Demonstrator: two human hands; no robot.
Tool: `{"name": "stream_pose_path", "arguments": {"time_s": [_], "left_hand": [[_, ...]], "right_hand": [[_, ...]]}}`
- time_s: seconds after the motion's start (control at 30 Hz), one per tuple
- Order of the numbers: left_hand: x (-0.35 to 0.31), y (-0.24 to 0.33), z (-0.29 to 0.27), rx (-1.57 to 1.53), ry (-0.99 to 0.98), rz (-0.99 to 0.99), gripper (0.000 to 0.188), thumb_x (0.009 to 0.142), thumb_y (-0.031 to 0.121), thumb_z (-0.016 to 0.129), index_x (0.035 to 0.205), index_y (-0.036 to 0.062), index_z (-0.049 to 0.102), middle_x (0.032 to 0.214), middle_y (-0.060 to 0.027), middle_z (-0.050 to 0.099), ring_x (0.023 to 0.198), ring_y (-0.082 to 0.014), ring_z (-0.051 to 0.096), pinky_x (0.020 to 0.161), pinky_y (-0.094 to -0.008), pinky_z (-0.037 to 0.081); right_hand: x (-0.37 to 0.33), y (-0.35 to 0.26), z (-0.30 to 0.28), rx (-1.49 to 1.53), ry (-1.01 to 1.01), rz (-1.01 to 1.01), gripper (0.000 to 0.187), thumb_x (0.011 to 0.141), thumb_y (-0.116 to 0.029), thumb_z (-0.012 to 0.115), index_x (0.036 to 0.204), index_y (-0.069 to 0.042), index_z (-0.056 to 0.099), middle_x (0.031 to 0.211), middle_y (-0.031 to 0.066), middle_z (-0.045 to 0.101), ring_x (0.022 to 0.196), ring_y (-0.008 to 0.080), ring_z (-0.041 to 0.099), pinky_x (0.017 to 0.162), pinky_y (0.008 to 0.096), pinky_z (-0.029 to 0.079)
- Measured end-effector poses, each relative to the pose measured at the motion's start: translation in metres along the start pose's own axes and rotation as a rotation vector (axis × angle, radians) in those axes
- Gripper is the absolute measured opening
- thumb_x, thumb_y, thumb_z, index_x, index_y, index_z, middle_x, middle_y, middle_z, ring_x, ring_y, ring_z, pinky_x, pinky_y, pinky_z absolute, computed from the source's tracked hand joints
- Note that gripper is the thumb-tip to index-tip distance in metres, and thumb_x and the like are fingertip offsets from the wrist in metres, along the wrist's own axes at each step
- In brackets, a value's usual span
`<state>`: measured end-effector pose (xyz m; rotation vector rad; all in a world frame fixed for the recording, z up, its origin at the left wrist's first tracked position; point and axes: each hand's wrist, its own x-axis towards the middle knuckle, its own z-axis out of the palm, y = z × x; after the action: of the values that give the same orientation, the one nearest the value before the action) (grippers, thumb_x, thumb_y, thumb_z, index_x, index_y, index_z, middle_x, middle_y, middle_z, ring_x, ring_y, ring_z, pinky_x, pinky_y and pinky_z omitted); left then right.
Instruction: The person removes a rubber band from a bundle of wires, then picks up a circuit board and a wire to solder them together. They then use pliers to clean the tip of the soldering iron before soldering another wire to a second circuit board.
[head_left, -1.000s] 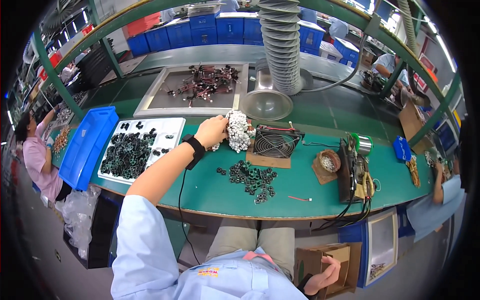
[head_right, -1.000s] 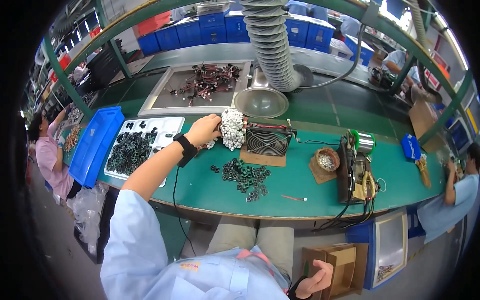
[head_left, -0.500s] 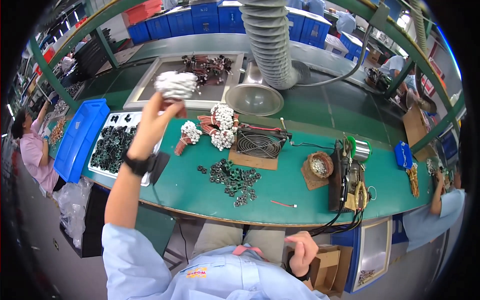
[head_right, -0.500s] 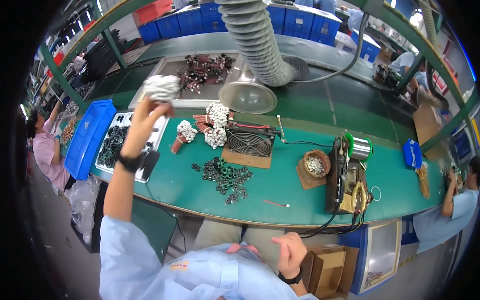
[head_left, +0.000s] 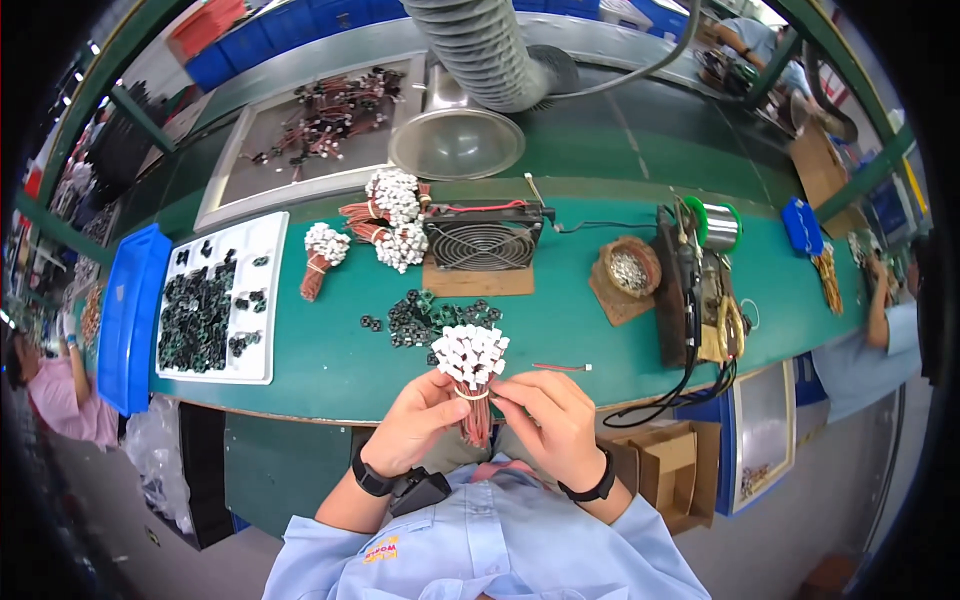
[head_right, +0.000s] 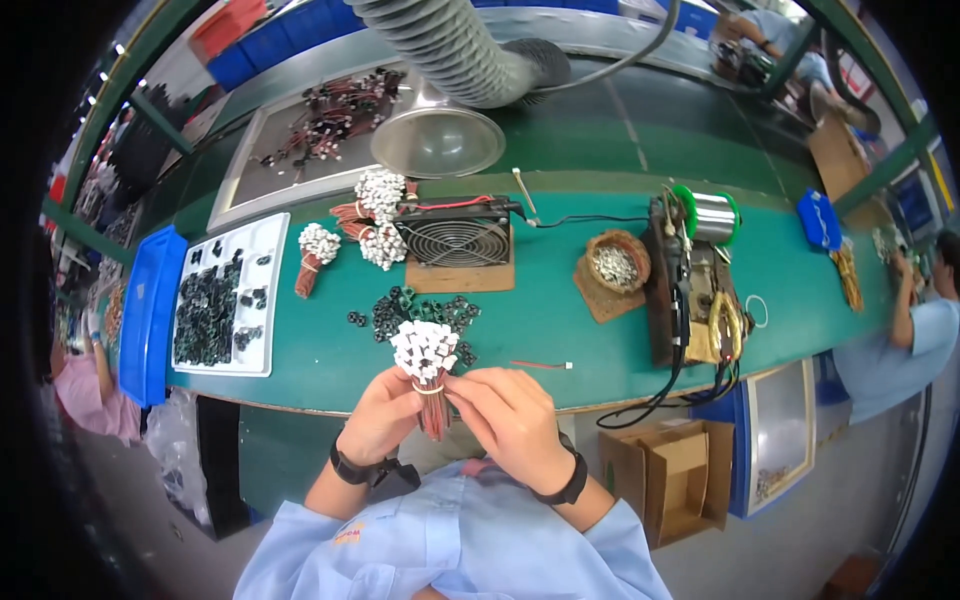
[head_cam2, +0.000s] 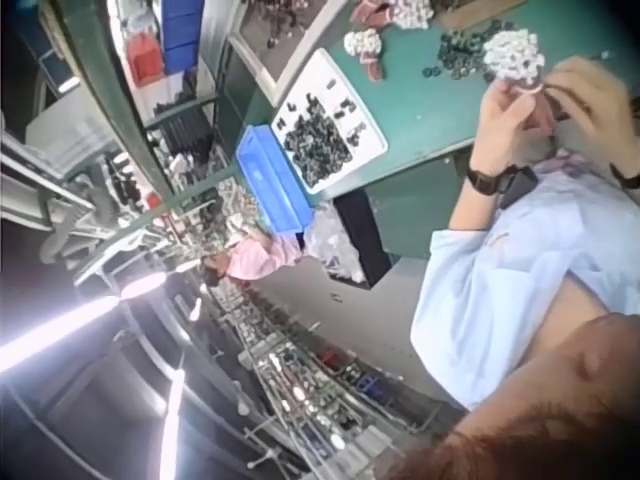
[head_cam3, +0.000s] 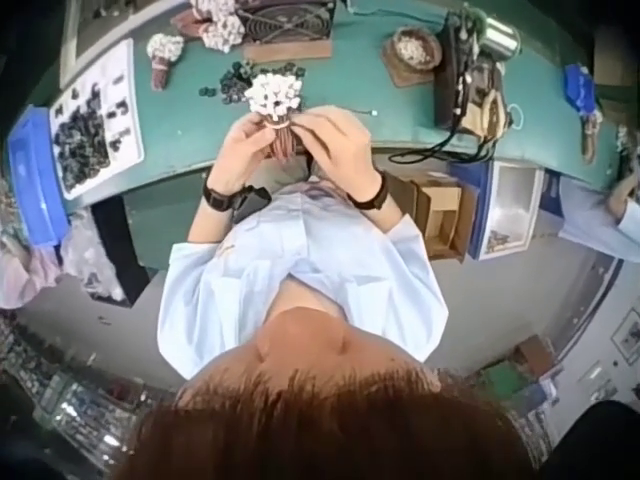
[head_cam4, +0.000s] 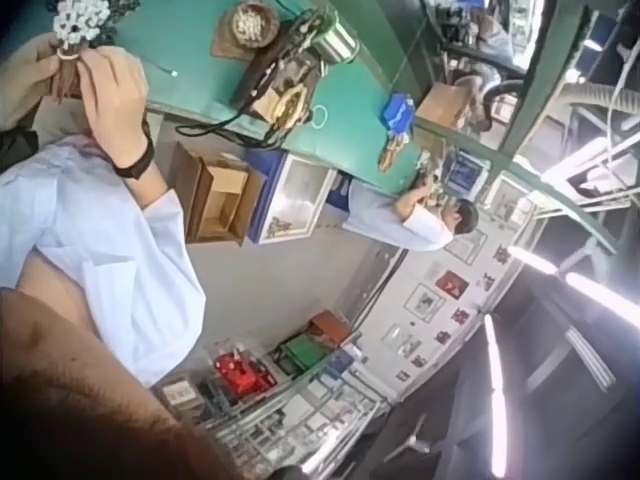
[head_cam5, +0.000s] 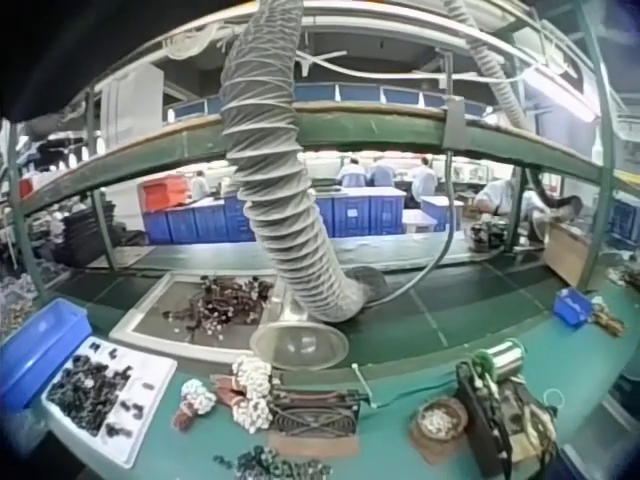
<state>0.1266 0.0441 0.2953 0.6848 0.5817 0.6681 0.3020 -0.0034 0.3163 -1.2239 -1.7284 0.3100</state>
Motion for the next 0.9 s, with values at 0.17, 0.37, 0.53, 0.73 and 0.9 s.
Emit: {"name": "stream_pose_path", "arguments": {"time_s": [0.17,0.37,0.53,0.73,0.9], "left_hand": [[-0.008,0.003,-0.009,0.050,-0.028,0.040,0.038,0.084,0.012,0.064,0.117,0.0005,0.050,0.108,-0.0062,0.059,0.095,-0.0134,0.057,0.083,-0.0290,0.046],[-0.017,0.011,-0.011,0.079,0.033,0.070,0.036,0.084,0.015,0.064,0.114,-0.0004,0.052,0.103,-0.0061,0.060,0.093,-0.0141,0.057,0.082,-0.0294,0.046],[-0.016,0.011,-0.013,0.049,-0.014,-0.036,0.037,0.085,0.016,0.063,0.116,-0.0002,0.049,0.104,-0.0057,0.059,0.094,-0.0127,0.056,0.080,-0.0274,0.046],[-0.010,0.010,-0.002,0.080,-0.009,-0.100,0.029,0.088,0.014,0.059,0.112,0.0009,0.050,0.093,-0.0026,0.057,0.082,-0.0083,0.055,0.069,-0.0248,0.046],[-0.010,0.002,0.013,-0.067,0.039,-0.047,0.023,0.088,0.012,0.057,0.108,0.0026,0.051,0.085,-0.0002,0.054,0.070,-0.0070,0.050,0.061,-0.0246,0.042]], "right_hand": [[0.001,-0.005,0.014,-0.168,0.068,-0.078,0.023,0.066,0.002,0.068,0.089,-0.003,0.064,0.082,0.0066,0.062,0.067,0.0224,0.058,0.058,0.0307,0.045],[0.012,-0.006,0.025,-0.213,0.004,-0.193,0.026,0.062,0.000,0.070,0.087,-0.003,0.063,0.080,0.0058,0.061,0.065,0.0216,0.056,0.056,0.0303,0.044],[0.009,-0.001,0.025,-0.233,-0.078,-0.337,0.024,0.060,-0.001,0.070,0.082,-0.004,0.061,0.077,0.0048,0.058,0.062,0.0207,0.054,0.054,0.0301,0.044],[0.004,0.004,0.028,0.018,-0.066,-0.262,0.019,0.062,-0.001,0.068,0.077,-0.004,0.058,0.075,0.0046,0.055,0.060,0.0202,0.052,0.053,0.0292,0.042],[-0.001,0.005,0.023,0.463,-0.242,0.111,0.013,0.067,-0.004,0.065,0.076,-0.006,0.056,0.075,0.0055,0.052,0.062,0.0225,0.052,0.055,0.0298,0.042]]}}
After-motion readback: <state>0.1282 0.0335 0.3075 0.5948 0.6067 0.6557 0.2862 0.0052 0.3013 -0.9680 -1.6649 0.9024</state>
